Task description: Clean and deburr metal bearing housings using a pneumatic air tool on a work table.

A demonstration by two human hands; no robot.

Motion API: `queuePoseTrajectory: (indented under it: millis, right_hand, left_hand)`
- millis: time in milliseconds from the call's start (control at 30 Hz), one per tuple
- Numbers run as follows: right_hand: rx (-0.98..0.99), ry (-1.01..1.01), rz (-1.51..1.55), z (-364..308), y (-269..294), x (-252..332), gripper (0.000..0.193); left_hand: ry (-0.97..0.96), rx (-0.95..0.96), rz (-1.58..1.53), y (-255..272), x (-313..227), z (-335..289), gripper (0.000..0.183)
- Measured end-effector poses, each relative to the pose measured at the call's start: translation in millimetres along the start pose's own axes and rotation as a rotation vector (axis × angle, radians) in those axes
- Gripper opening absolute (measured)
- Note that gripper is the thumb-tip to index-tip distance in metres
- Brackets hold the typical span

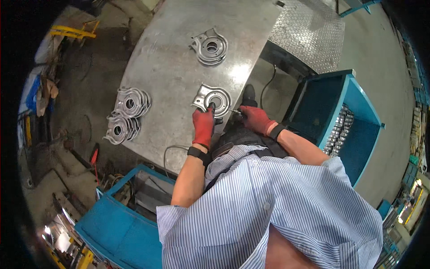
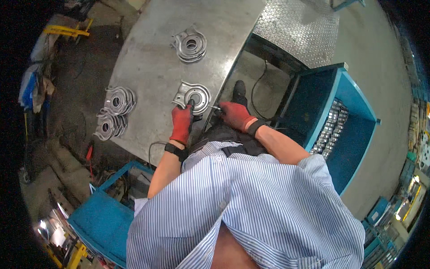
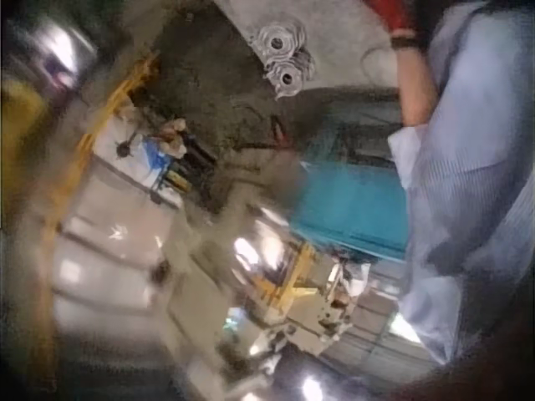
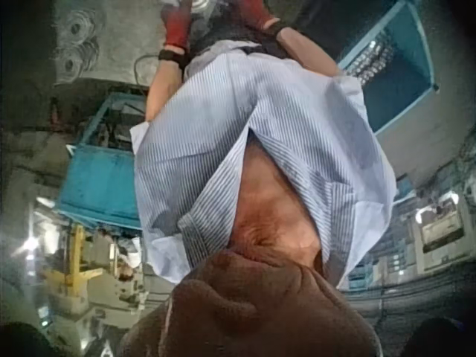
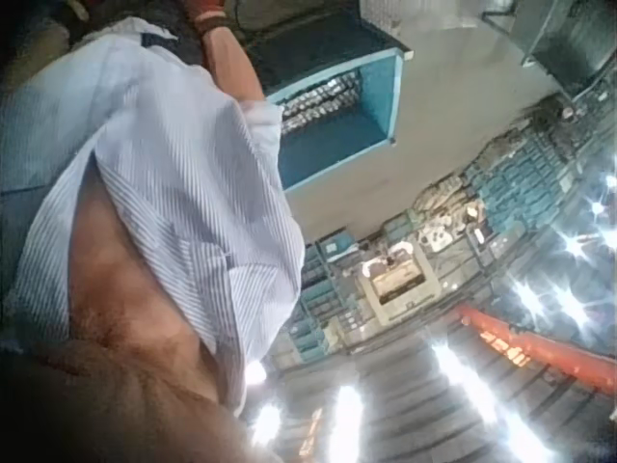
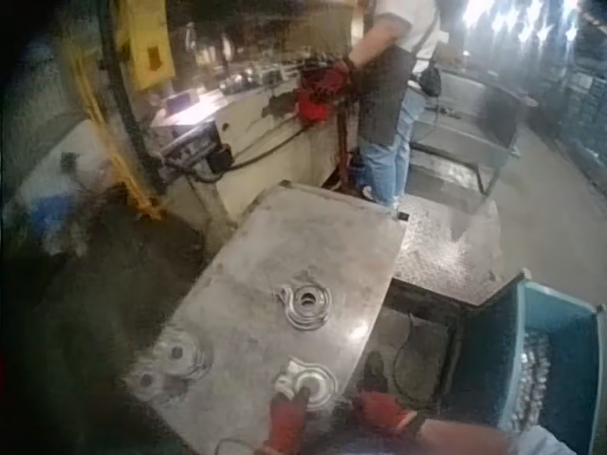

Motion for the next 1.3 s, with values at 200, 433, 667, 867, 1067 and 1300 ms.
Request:
queuePoseTrajectory:
  millis: [200,433,667,867,1067,1300]
  right_hand:
    - [-0.117,-0.03,0.045,1,3,-4,0.031]
    - [-0.14,-0.079,0.107,-16,15,-16,0.035]
    - [-0.025,-0.109,0.114,-23,16,-14,0.038]
    - [-0.042,-0.119,0.055,-35,23,-37,0.039]
    - [-0.136,-0.198,0.143,-36,50,-37,0.04]
    - [-0.217,-0.35,0.227,-40,63,-52,0.041]
  left_hand:
    - [-0.041,-0.062,0.043,4,13,17,0.028]
    - [0.037,-0.214,-0.104,97,51,-5,0.029]
    - [0.101,-0.568,0.248,237,127,7,0.035]
    - [-0.015,-0.771,0.613,236,53,-30,0.052]
    - [-0.319,-0.371,0.171,128,-42,-8,0.05]
    - [-0.486,-0.296,0.726,0,-144,98,0.04]
Point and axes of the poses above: each hand's wrist, its own z-axis towards the middle knuckle, its own y-axis out of the back of the hand, x = y × z, the point moved 3 cm from there along z, towards the middle knuckle, and after that the axes turned 13 degrees about y, right-handed, at the moved point
